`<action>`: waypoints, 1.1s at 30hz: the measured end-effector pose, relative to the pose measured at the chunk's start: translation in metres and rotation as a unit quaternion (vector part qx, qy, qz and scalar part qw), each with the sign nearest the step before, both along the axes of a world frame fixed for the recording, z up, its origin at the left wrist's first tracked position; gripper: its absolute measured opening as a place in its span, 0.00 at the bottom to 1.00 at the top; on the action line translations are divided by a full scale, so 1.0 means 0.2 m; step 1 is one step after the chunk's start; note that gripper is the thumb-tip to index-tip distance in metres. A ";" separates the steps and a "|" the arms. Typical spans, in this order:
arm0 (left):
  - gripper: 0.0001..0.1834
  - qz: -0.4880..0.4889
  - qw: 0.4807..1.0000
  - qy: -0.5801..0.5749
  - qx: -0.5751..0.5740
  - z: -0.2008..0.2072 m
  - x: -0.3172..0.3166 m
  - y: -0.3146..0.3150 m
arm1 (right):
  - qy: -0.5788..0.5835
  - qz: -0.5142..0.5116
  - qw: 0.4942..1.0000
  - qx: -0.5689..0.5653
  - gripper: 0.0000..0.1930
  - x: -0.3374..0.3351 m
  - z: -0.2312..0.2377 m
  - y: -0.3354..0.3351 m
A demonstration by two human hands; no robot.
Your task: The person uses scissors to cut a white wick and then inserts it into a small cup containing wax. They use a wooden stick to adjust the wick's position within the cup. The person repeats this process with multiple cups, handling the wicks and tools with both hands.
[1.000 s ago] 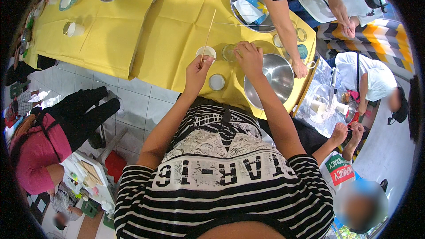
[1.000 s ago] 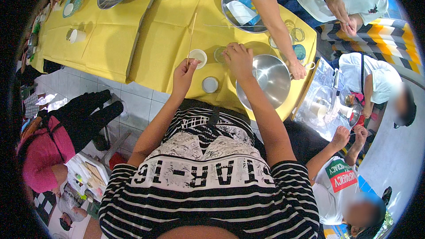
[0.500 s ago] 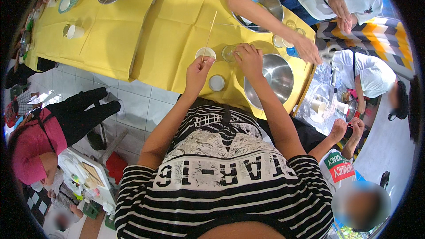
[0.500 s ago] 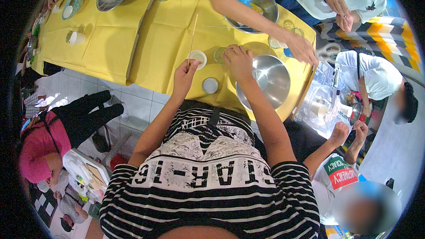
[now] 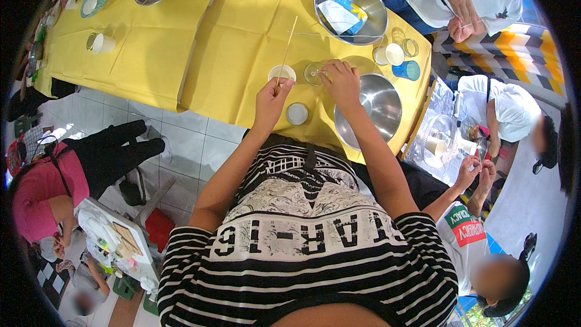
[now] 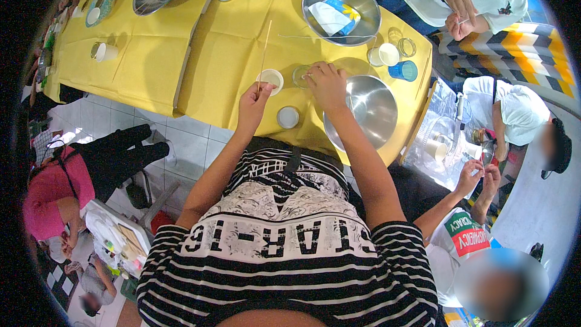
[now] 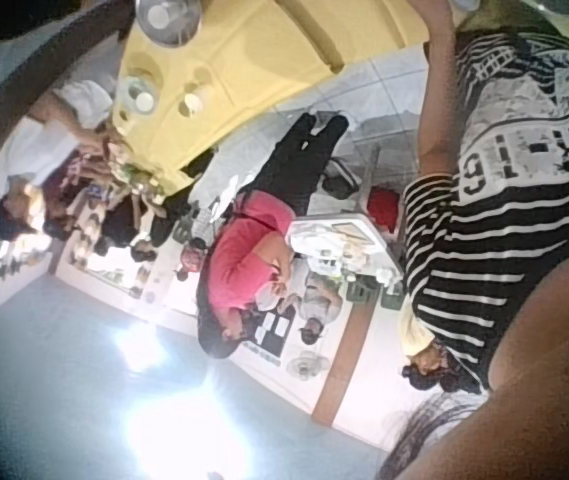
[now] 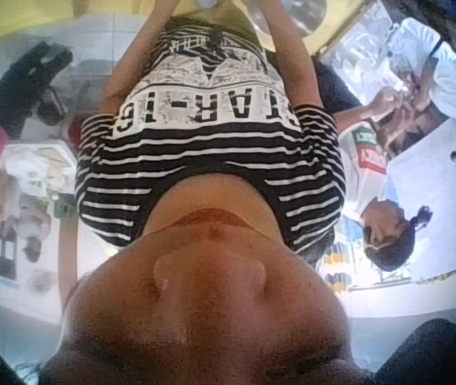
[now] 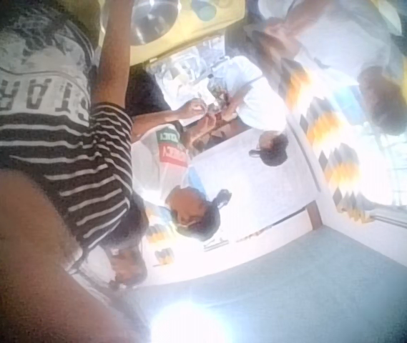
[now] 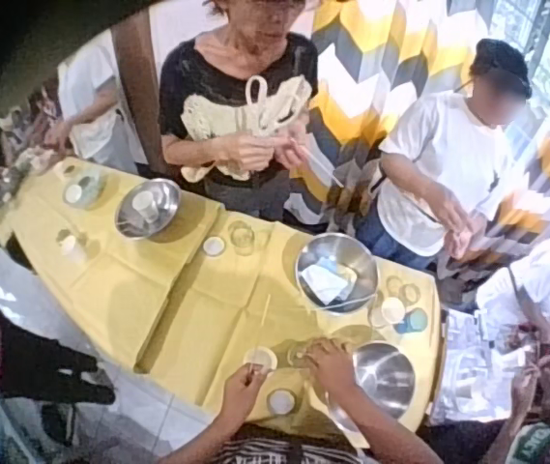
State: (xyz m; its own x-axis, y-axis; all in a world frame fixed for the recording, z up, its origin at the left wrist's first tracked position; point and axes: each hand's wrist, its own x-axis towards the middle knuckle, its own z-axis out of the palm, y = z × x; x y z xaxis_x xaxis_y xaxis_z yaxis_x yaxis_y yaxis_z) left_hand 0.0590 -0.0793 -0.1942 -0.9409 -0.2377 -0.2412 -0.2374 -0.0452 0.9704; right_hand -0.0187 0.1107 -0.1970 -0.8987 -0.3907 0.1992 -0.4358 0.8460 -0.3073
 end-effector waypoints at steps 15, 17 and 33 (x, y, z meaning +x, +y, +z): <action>0.12 -0.005 1.000 0.002 -0.002 -0.05 0.00 0.01 | -0.019 -0.021 0.999 0.029 0.12 0.00 0.00 0.03; 0.12 -0.006 1.000 -0.004 -0.005 -0.04 -0.01 0.01 | -0.018 -0.036 0.999 0.032 0.13 -0.01 0.02 0.05; 0.14 -0.340 0.932 0.050 -0.114 0.19 0.01 0.26 | -0.240 -0.055 0.902 -0.355 0.16 0.38 0.32 0.10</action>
State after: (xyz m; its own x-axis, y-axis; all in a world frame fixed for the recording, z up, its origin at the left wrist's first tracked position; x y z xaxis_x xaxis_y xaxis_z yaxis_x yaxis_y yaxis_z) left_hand 0.0617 -0.0266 -0.1563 -0.9078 0.3877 -0.1596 -0.0429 0.2929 0.9552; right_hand 0.0568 0.1313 -0.1332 -0.9733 -0.2219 -0.0590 -0.0335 0.3916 -0.9195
